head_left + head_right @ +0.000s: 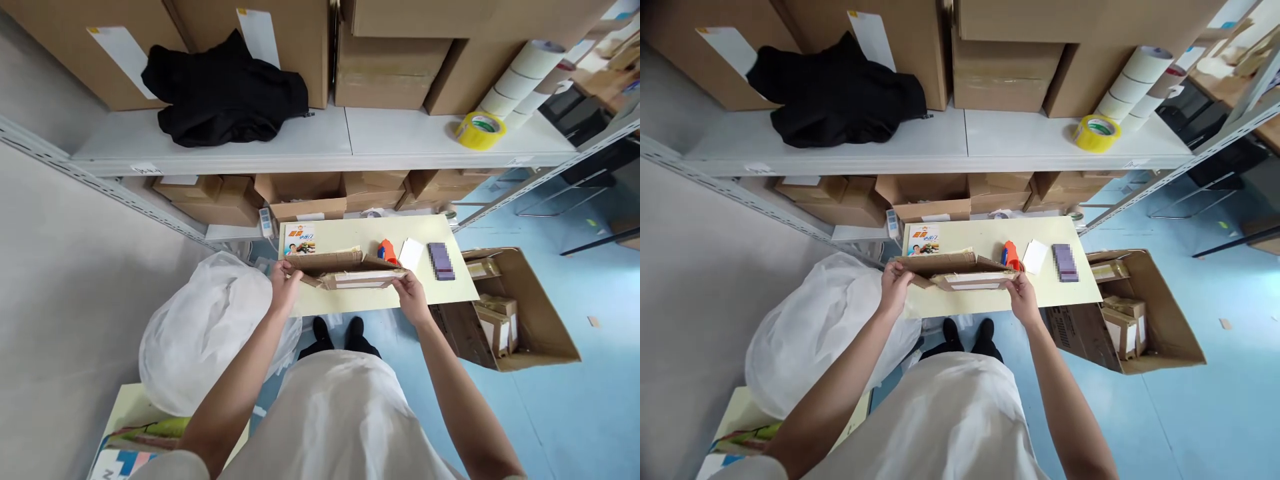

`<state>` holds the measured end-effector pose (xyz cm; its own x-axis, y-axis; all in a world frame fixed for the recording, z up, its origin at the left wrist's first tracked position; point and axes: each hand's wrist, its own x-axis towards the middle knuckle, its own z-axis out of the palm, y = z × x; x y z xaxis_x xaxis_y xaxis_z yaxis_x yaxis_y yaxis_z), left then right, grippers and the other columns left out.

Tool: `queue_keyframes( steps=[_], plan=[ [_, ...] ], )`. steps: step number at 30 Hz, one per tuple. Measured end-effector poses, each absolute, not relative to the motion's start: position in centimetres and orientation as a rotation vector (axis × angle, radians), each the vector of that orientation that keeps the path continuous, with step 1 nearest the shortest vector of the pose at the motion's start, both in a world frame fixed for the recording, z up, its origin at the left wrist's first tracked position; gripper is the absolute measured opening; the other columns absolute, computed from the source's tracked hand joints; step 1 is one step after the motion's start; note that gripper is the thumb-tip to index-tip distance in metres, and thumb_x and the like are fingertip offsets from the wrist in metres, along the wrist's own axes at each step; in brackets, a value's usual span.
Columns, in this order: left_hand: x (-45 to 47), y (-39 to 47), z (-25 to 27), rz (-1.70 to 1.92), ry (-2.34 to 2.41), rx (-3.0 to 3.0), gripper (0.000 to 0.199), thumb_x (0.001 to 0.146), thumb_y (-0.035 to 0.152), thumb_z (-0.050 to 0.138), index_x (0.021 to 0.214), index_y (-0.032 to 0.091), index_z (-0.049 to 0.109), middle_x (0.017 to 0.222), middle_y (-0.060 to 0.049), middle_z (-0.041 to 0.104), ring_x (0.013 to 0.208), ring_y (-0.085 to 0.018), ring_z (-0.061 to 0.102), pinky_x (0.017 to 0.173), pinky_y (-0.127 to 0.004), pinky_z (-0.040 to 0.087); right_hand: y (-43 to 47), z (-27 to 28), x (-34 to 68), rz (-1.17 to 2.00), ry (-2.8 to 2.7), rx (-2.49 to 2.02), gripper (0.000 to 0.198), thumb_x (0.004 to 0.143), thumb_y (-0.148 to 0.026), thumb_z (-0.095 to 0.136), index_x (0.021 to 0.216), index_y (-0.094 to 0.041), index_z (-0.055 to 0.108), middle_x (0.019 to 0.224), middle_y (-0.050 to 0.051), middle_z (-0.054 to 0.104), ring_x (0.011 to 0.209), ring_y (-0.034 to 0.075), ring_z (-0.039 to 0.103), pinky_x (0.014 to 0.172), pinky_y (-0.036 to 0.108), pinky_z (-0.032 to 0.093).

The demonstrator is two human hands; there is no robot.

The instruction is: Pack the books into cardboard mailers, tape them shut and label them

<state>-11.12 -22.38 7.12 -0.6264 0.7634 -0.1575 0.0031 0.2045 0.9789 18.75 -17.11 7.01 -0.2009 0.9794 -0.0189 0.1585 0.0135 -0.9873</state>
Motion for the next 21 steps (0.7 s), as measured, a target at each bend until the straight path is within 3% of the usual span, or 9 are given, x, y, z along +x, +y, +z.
queue_keyframes(
  steps=[5, 11, 13, 18, 21],
  plan=[
    [-10.1, -22.0, 7.5, 1.35, 1.838, 0.687, 0.027, 0.059, 0.013, 0.05, 0.082, 0.022, 0.04, 0.062, 0.007, 0.036, 0.051, -0.009, 0.037, 0.05, -0.021, 0.029, -15.9, 5.9, 17.8, 1.353, -1.51, -1.2, 0.036, 0.082, -0.043, 0.056, 0.111, -0.023, 0.051, 0.116, 0.01, 0.063, 0.116, 0.025, 0.055, 0.095, 0.043, 0.046],
    [-10.5, -20.8, 6.3, 1.197, 1.942, 0.848, 0.023, 0.061, 0.009, 0.045, 0.081, 0.021, 0.044, 0.067, 0.004, 0.043, 0.06, -0.013, 0.046, 0.061, -0.026, 0.039, -14.7, 6.6, 18.1, 1.588, -1.578, -1.185, 0.059, 0.072, -0.046, 0.067, 0.124, -0.023, 0.051, 0.123, 0.01, 0.061, 0.112, 0.026, 0.058, 0.097, 0.045, 0.046],
    [-10.7, -20.3, 5.9, 1.173, 1.941, 0.89, 0.024, 0.061, 0.008, 0.047, 0.081, 0.02, 0.047, 0.073, 0.002, 0.049, 0.067, -0.014, 0.051, 0.067, -0.028, 0.042, -14.4, 7.1, 18.3, 1.642, -1.574, -1.264, 0.058, 0.073, -0.049, 0.066, 0.123, -0.023, 0.054, 0.122, 0.009, 0.061, 0.111, 0.026, 0.059, 0.093, 0.043, 0.049],
    [-10.4, -20.4, 5.4, 1.221, 1.885, 0.959, 0.04, 0.063, 0.01, 0.056, 0.102, 0.019, 0.05, 0.107, -0.006, 0.057, 0.098, -0.019, 0.058, 0.087, -0.034, 0.045, -13.1, 7.9, 17.4, 1.445, -1.679, -1.612, 0.042, 0.08, -0.049, 0.053, 0.107, -0.018, 0.062, 0.091, 0.009, 0.067, 0.078, 0.021, 0.066, 0.059, 0.031, 0.057],
    [-10.0, -22.0, 5.4, 1.216, 1.975, 0.941, 0.052, 0.064, 0.02, 0.066, 0.112, 0.018, 0.047, 0.12, -0.012, 0.054, 0.107, -0.023, 0.057, 0.089, -0.037, 0.046, -12.5, 8.2, 17.0, 1.278, -1.809, -1.679, 0.037, 0.082, -0.04, 0.048, 0.108, -0.017, 0.061, 0.08, 0.006, 0.067, 0.058, 0.016, 0.063, 0.052, 0.029, 0.054]
  ],
)
